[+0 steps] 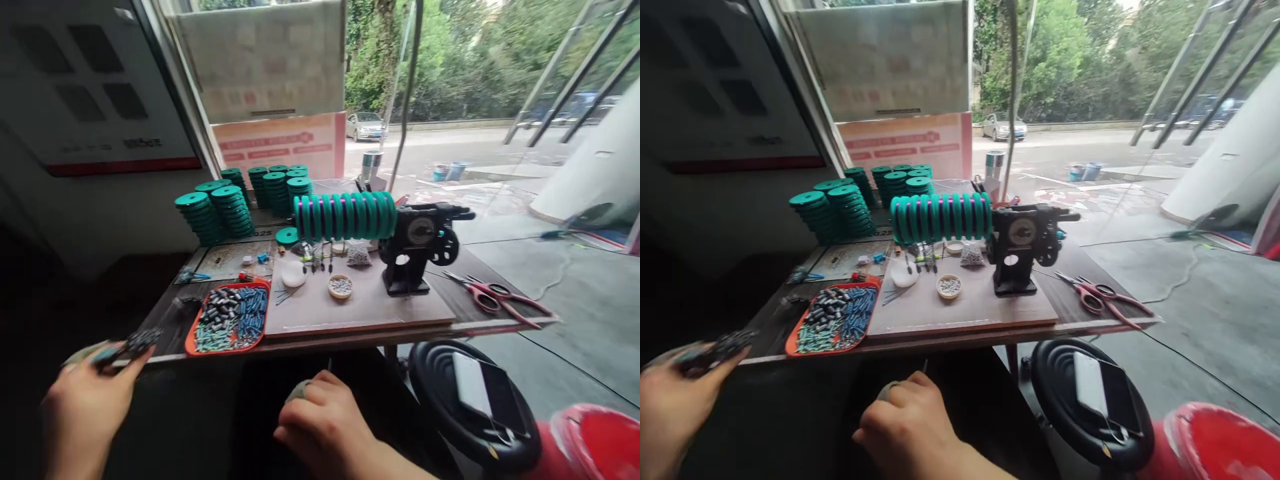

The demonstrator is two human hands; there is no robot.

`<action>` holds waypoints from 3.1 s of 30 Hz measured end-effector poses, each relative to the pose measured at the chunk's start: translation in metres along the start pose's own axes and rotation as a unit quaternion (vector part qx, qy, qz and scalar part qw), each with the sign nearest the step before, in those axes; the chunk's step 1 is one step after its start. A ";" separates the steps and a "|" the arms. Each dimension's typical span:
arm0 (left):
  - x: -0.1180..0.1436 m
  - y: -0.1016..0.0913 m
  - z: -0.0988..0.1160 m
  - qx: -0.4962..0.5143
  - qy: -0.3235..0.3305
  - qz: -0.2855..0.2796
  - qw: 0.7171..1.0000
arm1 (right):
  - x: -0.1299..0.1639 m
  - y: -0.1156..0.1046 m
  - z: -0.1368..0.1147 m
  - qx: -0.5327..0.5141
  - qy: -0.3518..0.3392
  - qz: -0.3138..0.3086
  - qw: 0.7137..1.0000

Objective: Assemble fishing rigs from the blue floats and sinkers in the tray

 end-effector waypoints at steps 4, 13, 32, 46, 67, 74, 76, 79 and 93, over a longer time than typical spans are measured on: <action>-0.033 0.006 0.024 -0.123 0.079 -0.130 0.981 | 0.005 0.001 -0.002 -0.029 -0.001 -0.023 0.999; -0.001 0.014 0.049 -0.077 0.209 -0.161 0.962 | 0.016 0.005 0.000 -0.078 0.019 -0.056 0.995; 0.012 0.070 0.101 -0.230 0.343 -0.263 0.872 | 0.003 -0.009 -0.005 -0.042 -0.020 -0.038 0.998; 0.022 0.045 0.086 0.132 0.147 -0.417 0.887 | 0.005 -0.013 -0.008 -0.033 -0.061 -0.023 0.997; 0.174 0.080 -0.010 0.512 -0.437 -0.524 0.523 | 0.035 0.016 -0.007 0.040 -0.068 -0.019 0.997; 0.175 0.082 -0.013 0.517 -0.453 -0.517 0.511 | 0.031 0.013 -0.011 0.060 -0.091 -0.040 0.993; 0.175 0.082 -0.013 0.517 -0.451 -0.517 0.512 | 0.033 0.015 -0.010 0.055 -0.083 -0.032 0.995; 0.176 0.080 -0.011 0.516 -0.447 -0.519 0.515 | 0.034 0.017 -0.008 0.053 -0.069 -0.025 0.996; 0.176 0.077 -0.008 0.527 -0.421 -0.521 0.524 | 0.019 0.007 -0.013 0.092 -0.080 -0.042 0.992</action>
Point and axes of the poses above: each hand's wrist, its own x-axis away from the middle knuckle, its own y-axis out of the palm, z = x × y, the point moved 4 cm from there along -x, towards the middle knuckle, and after that the axes turned 6 degrees about x, right-handed, at the moved point
